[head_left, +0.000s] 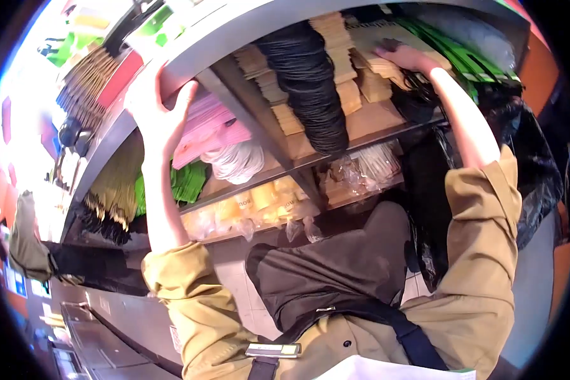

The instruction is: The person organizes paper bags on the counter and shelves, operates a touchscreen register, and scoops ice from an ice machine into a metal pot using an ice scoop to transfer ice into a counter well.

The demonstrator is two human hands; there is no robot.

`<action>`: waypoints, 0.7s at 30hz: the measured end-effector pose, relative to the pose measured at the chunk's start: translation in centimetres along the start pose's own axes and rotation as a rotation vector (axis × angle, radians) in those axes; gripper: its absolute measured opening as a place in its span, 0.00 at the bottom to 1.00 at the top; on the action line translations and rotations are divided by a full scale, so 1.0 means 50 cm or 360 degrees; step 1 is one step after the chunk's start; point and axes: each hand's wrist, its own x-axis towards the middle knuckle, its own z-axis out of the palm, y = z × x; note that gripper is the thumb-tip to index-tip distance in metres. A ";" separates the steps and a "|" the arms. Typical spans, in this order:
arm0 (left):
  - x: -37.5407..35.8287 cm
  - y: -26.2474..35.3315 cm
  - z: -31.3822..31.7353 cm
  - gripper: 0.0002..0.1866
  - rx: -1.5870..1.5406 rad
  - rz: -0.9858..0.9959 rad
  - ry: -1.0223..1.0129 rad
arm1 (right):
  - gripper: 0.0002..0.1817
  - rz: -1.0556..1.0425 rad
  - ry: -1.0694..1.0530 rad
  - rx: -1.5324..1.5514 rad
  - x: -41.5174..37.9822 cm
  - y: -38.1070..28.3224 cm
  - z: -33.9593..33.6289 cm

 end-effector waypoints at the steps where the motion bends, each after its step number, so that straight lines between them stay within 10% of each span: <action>1: 0.000 -0.020 -0.020 0.28 -0.0178 -0.0009 -0.0156 | 0.31 -0.0008 0.0089 -0.0028 -0.015 -0.013 -0.018; 3: -0.001 -0.066 -0.050 0.28 -0.0708 -0.0254 -0.0336 | 0.28 -0.0152 0.0256 0.0031 -0.049 -0.045 -0.035; 5: -0.005 -0.123 -0.058 0.28 -0.0073 -0.0057 -0.0063 | 0.24 -0.0434 0.0423 0.0234 -0.091 -0.091 -0.043; 13: -0.022 -0.181 -0.068 0.31 -0.0183 0.0070 -0.0411 | 0.23 -0.0675 -0.0472 -0.0366 -0.329 -0.332 -0.115; 21: -0.066 -0.214 -0.061 0.24 0.0155 -0.0064 -0.0274 | 0.35 -0.1914 0.0326 0.1285 -0.556 -0.495 -0.210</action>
